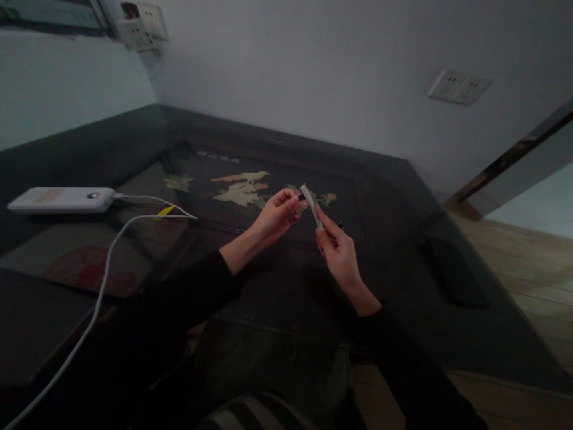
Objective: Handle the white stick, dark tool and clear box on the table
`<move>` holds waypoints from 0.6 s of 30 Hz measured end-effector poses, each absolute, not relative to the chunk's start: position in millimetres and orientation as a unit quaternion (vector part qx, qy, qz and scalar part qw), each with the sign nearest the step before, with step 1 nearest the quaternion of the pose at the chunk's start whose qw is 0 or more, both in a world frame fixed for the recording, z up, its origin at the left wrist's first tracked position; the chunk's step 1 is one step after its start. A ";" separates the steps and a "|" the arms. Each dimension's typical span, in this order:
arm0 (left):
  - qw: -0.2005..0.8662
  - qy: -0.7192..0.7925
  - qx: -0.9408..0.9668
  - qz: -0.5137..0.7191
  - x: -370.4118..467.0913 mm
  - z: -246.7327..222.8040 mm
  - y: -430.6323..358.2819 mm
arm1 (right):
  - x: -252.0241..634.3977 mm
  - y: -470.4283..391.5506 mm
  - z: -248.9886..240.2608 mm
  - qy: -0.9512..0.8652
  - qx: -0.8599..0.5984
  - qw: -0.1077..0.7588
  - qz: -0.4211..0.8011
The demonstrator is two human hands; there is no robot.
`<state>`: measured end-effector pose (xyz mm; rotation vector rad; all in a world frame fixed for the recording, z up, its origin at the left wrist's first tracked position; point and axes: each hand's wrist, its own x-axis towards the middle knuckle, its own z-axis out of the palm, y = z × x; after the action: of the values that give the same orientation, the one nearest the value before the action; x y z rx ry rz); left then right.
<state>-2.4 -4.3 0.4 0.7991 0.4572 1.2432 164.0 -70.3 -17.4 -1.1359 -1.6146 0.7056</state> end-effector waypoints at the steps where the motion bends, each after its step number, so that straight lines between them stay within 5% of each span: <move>1: 0.715 0.209 0.362 0.560 -2.5 0.3 -4.5 | 164.6 -69.6 -17.7 -0.664 -0.471 0.504 0.288; 18: 0.717 0.206 0.357 0.563 -0.8 3.7 -6.7 | 165.0 -72.2 -21.5 -0.673 -0.465 0.492 0.298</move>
<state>-0.8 -6.7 3.7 0.7898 0.4562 1.2457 165.0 -72.2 -21.5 -1.1291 -1.6326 0.7241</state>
